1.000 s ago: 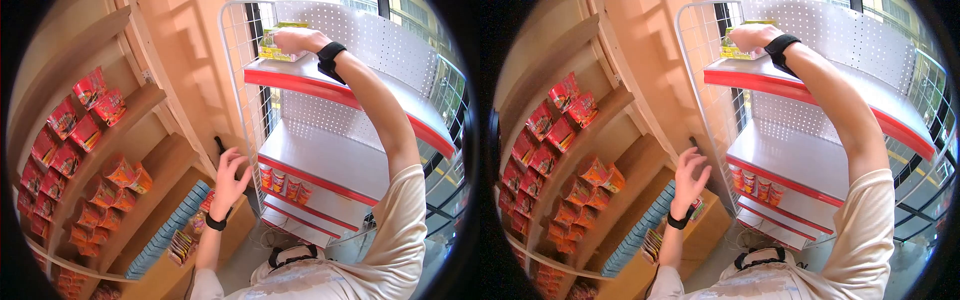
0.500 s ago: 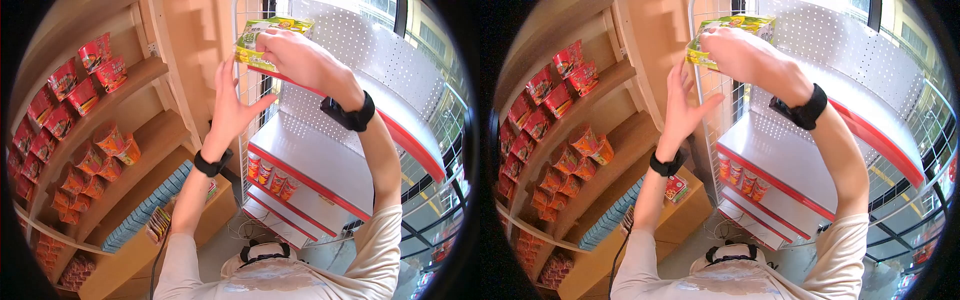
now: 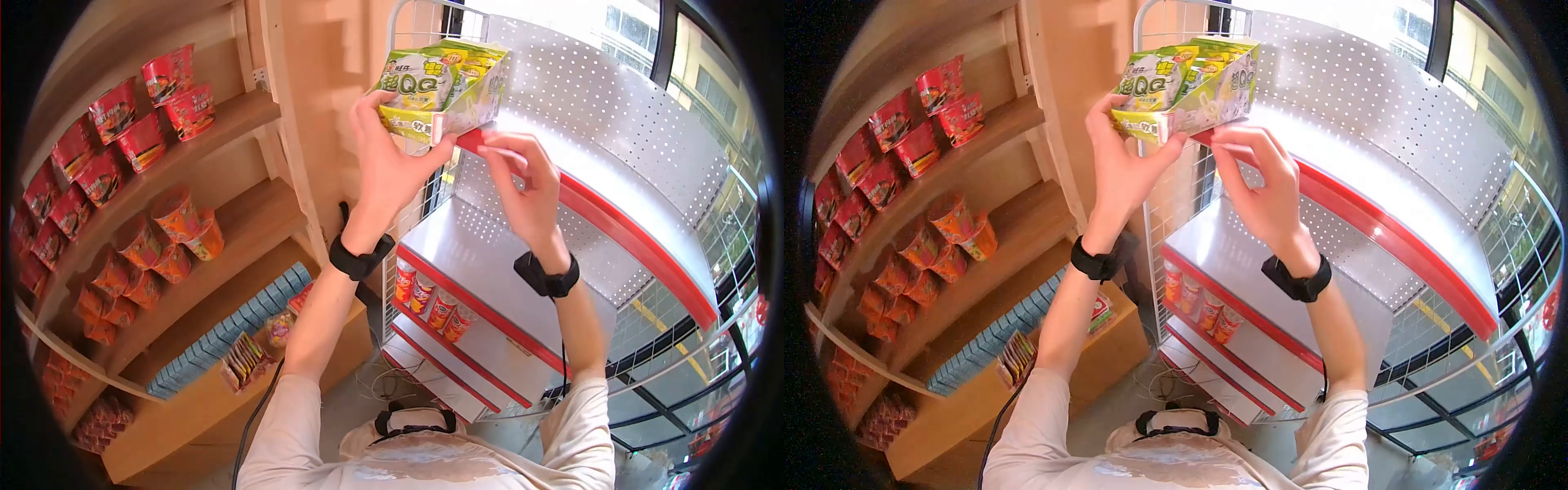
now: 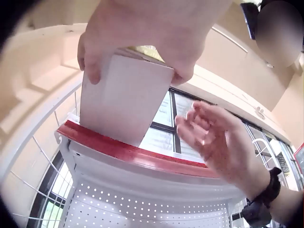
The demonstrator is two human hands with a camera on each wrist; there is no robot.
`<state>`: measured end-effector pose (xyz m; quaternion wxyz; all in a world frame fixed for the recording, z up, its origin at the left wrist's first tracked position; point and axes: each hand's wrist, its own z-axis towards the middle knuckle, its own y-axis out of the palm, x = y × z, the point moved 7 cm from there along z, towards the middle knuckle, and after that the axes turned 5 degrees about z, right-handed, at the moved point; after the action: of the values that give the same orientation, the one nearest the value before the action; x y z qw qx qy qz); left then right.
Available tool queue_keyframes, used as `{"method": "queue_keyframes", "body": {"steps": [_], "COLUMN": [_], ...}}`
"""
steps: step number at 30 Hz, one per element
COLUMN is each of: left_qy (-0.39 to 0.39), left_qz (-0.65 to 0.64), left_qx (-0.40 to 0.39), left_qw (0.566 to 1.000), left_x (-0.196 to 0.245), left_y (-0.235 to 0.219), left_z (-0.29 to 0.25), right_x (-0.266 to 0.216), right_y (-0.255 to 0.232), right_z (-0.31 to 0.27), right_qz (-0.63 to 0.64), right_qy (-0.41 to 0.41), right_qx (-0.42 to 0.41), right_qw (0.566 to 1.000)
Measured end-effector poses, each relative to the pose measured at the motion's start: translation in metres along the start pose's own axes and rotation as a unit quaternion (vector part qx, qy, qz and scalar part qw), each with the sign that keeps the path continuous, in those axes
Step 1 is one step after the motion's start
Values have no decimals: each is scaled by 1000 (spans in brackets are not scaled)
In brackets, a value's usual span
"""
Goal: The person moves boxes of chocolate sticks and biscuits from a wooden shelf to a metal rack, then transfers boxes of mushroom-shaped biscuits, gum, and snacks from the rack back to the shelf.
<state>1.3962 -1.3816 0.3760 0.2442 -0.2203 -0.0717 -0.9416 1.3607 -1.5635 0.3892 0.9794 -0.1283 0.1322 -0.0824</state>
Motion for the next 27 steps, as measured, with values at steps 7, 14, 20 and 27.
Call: {"method": "queue_keyframes", "body": {"steps": [7,14,20,27], "left_qy": [-11,-57,-47,-240], "left_qz": [-37,-115,54,80], "left_qx": [32,36,25,-17], "left_qw": [999,991,997,967], "left_x": [-5,4,-3,-20], "left_y": [-43,-97,-142,-196], "left_z": [-23,-59,-102,-169], "right_x": [65,93,107,112], "right_y": [30,90,152,217], "right_z": [-52,-59,-86,-134], "right_qz": [262,539,579,592], "right_qy": [295,315,350,419], "right_qx": [-9,36,17,-59], "right_qw": [919,780,736,687]}}
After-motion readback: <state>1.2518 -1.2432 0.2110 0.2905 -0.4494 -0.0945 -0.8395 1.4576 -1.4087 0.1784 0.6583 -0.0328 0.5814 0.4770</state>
